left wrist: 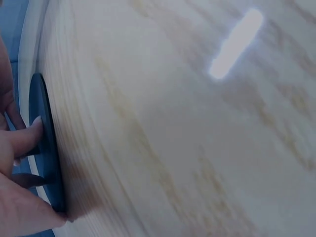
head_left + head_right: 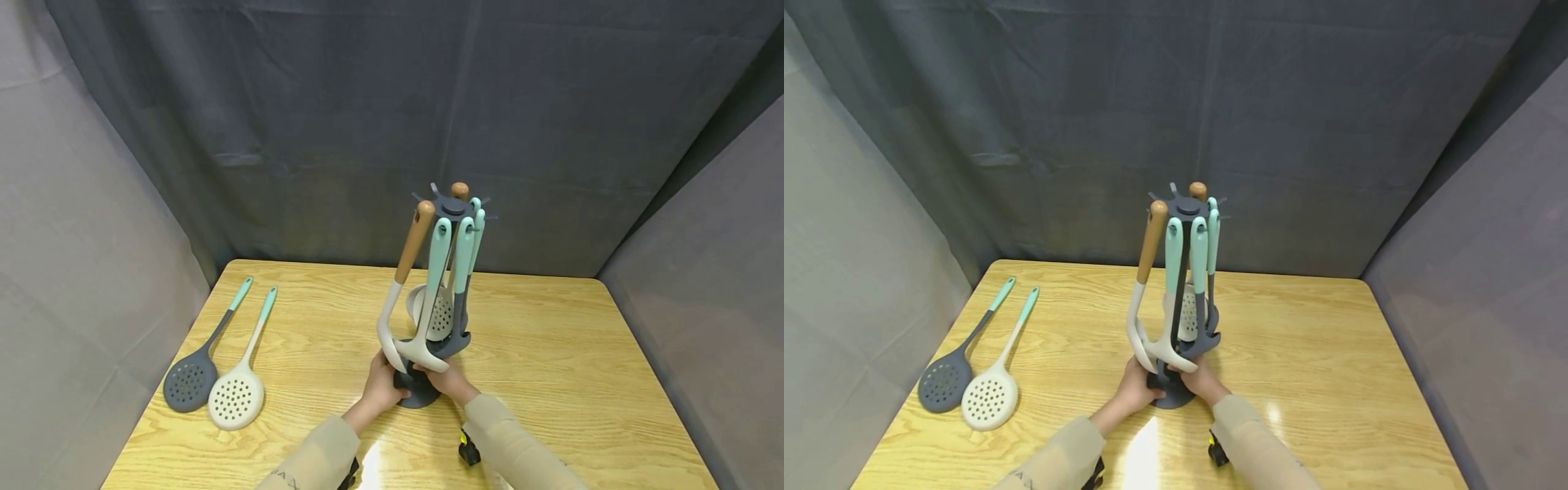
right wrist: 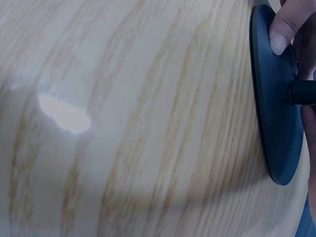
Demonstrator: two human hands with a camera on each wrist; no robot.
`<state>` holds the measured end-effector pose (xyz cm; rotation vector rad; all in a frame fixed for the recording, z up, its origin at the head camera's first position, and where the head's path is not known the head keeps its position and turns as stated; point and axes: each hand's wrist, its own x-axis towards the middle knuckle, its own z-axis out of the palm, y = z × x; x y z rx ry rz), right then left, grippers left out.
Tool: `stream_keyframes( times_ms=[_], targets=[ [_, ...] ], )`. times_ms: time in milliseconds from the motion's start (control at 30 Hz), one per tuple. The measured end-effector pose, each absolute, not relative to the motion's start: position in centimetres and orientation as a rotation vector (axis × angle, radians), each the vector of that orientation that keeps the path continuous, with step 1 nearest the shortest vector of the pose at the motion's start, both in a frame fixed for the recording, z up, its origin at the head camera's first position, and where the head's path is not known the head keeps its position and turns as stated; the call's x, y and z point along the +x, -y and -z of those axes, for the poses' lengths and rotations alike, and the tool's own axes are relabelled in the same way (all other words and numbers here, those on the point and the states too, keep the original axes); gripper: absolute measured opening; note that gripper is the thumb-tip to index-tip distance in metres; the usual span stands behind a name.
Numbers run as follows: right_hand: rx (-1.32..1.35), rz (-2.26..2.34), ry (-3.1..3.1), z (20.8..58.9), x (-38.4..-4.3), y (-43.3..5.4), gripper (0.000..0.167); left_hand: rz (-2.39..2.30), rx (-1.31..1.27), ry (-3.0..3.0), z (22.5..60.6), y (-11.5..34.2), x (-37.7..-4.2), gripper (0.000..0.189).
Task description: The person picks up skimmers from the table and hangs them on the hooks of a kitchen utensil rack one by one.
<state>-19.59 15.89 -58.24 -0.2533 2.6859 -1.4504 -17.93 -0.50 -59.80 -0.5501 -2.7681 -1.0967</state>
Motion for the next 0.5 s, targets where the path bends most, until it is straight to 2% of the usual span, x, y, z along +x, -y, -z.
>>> stream_keyframes(
  times_ms=[233,500],
  targets=[
    [-0.262,1.512,-2.657,58.4,-19.6,-16.0,0.008,1.194,-0.442,2.785,59.5,0.1,-17.3,0.056],
    [-0.203,1.429,-2.650,58.2,-19.5,-16.0,0.009,1.225,-0.321,2.788,59.3,-0.5,-16.7,0.059]
  ],
)
